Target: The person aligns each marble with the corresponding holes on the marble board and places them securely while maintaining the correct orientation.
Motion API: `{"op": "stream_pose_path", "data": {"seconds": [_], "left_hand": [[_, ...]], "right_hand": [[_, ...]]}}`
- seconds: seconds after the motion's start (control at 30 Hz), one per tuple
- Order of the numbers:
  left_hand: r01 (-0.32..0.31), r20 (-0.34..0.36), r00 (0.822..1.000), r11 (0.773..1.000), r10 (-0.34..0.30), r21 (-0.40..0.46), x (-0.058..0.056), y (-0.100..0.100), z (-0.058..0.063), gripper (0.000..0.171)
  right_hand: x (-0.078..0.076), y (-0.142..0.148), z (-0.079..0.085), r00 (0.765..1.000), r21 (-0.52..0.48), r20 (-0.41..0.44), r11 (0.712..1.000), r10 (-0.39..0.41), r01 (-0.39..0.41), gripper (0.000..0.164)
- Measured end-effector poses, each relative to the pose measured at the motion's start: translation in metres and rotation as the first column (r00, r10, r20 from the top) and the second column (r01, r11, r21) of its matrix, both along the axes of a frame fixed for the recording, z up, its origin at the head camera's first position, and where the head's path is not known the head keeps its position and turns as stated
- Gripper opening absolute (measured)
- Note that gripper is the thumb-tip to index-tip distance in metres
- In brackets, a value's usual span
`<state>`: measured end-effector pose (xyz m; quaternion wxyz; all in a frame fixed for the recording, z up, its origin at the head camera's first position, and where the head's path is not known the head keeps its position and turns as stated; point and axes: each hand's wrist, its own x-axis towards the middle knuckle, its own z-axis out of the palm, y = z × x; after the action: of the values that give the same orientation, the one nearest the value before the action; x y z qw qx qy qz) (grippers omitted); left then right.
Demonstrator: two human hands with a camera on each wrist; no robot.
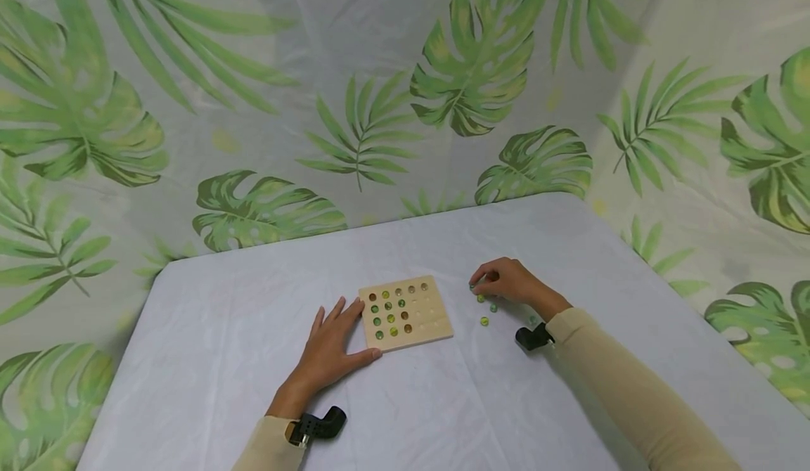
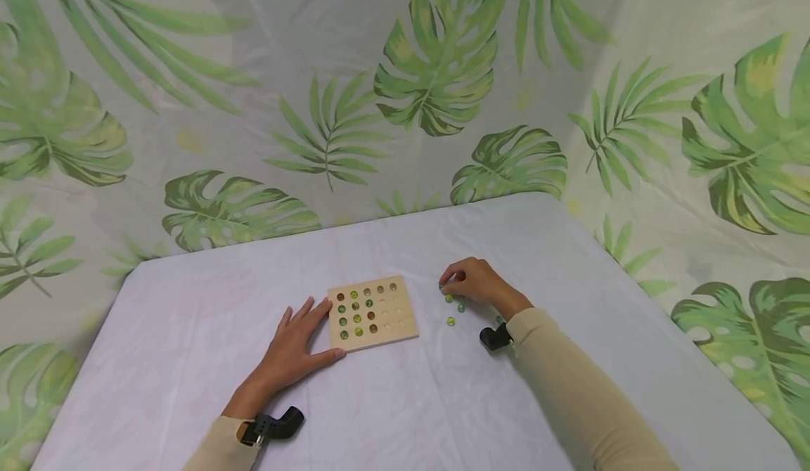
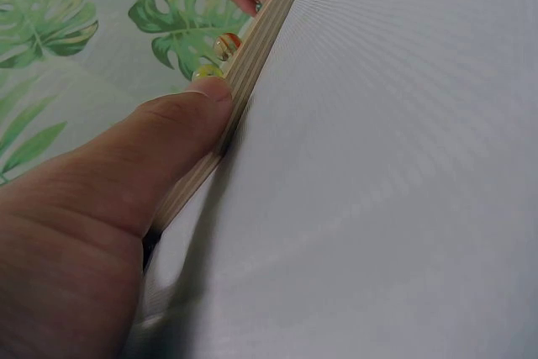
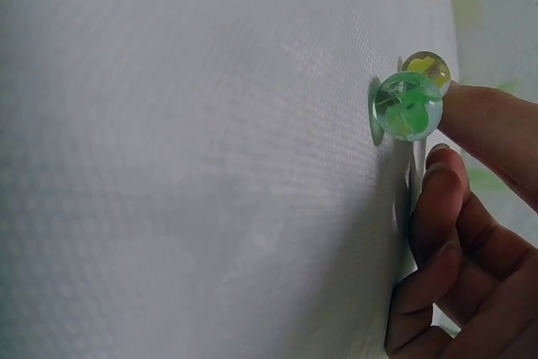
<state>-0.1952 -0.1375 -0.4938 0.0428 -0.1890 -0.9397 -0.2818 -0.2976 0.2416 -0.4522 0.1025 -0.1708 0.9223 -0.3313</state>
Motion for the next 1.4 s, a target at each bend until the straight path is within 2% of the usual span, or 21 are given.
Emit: {"op": "stream_pose_path", "data": {"seconds": [0.5,0.67,0.97,1.4], "left_hand": [[-0.003,0.003,1.000,1.000,0.003,-0.011,-0.001,0.000,-0.001,0.096],[-0.004,-0.005,1.000,1.000,0.004,-0.003,-0.002,0.001,0.000,0.096],[-0.019,-0.006,1.000,1.000,0.019,0.009,0.000,-0.001,-0.002,0.097],[-0.016,0.001,1.000,1.000,0.016,0.013,0.000,-0.001,-0.003,0.097]], "right_hand": [[-0.002,-0.004,0.008,1.000,0.006,-0.005,1.000,-0.002,0.002,0.018],[0.000,-0.009,0.012,0.998,-0.024,-0.048,0.999,0.031,-0.032,0.016],[0.003,-0.029,0.016,0.990,-0.058,-0.105,0.993,0.092,-0.099,0.016],[0.006,-0.060,0.019,0.986,-0.113,-0.113,0.985,0.118,-0.131,0.014]]}}
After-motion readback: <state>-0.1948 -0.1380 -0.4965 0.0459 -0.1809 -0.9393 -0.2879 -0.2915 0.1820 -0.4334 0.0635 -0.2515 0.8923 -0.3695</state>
